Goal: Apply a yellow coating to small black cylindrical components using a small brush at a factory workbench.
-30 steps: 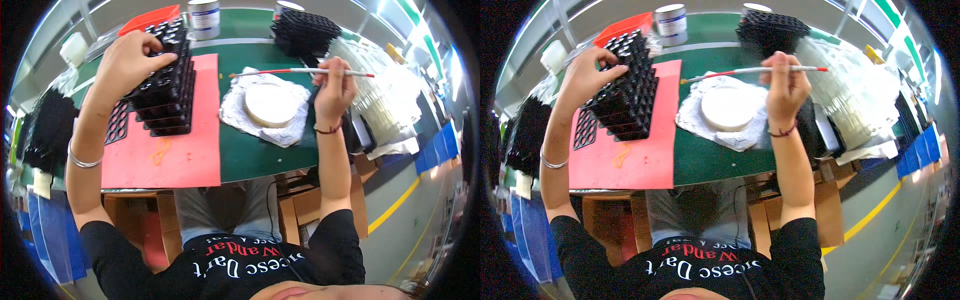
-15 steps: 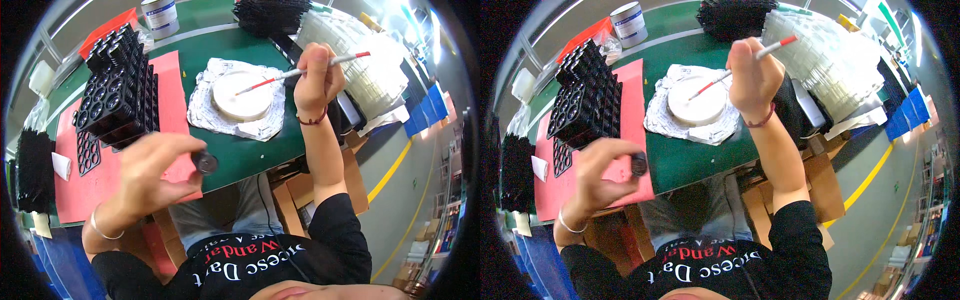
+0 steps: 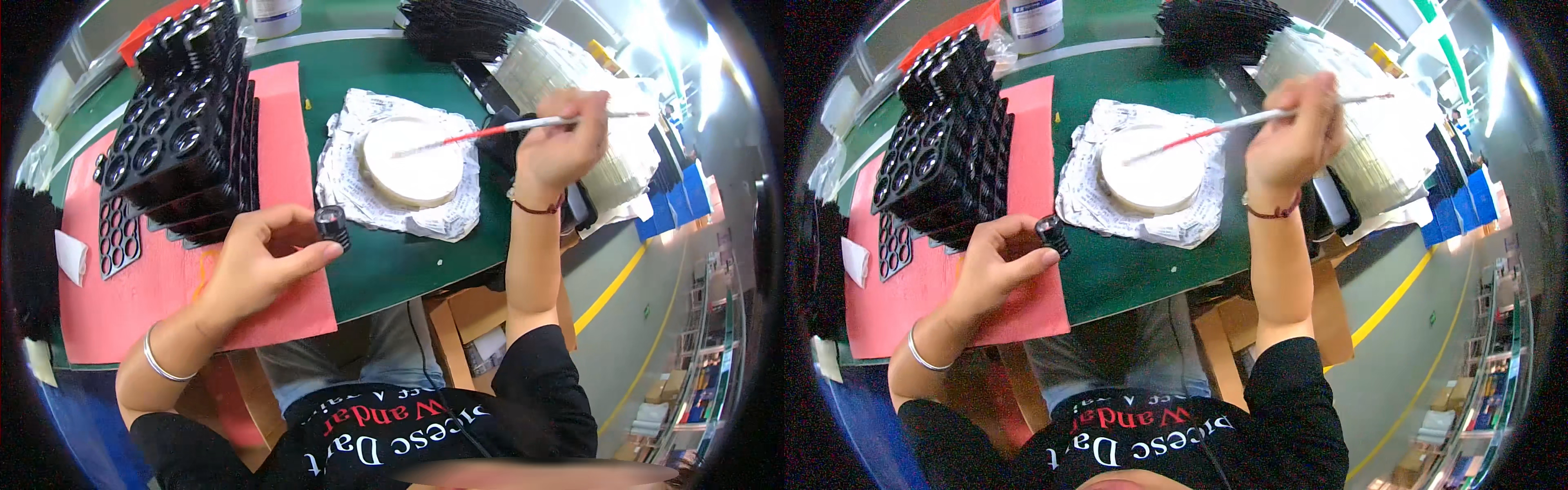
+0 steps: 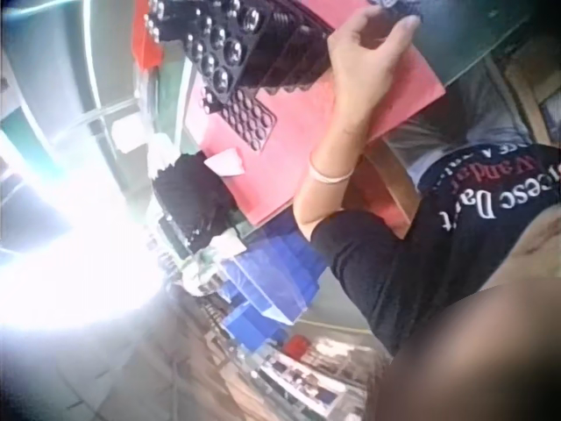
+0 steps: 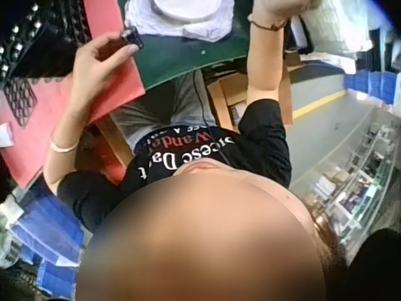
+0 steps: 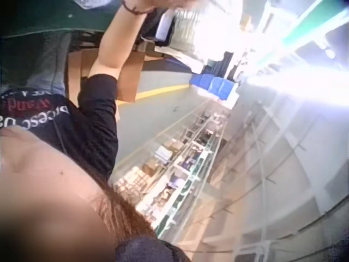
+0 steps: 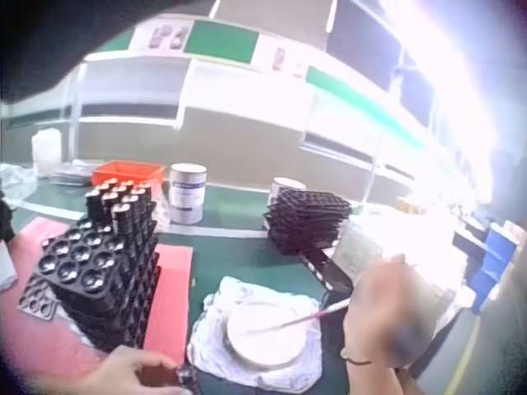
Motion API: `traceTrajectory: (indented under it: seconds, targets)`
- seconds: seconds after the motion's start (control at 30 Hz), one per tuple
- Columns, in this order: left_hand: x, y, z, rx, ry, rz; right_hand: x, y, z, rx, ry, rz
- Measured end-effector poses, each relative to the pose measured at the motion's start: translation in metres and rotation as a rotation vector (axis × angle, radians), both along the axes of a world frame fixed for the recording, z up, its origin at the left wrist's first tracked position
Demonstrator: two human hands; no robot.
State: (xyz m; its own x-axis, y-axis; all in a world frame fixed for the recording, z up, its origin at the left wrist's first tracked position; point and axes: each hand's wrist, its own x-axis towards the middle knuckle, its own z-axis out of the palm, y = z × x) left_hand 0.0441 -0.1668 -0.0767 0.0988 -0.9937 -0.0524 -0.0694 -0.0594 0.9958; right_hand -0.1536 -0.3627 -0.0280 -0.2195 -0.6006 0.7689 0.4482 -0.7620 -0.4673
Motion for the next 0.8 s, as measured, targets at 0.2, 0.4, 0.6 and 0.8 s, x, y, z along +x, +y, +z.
traceTrajectory:
  seconds: [0.2,0.4,0.6,0.8]
  targets:
    - [0.003,0.000,-0.005,0.032,0.059,0.014,-0.004,0.004,0.006,0.029,-0.060,0.215]
    - [0.002,0.002,-0.004,0.041,0.144,0.018,-0.003,0.015,0.007,0.066,0.048,0.525]
    - [0.003,0.005,-0.006,-0.017,0.165,0.031,0.002,0.016,0.002,-0.029,0.165,0.584]
    - [0.002,0.004,-0.005,-0.019,0.169,0.047,0.003,0.015,0.001,-0.037,0.188,0.525]
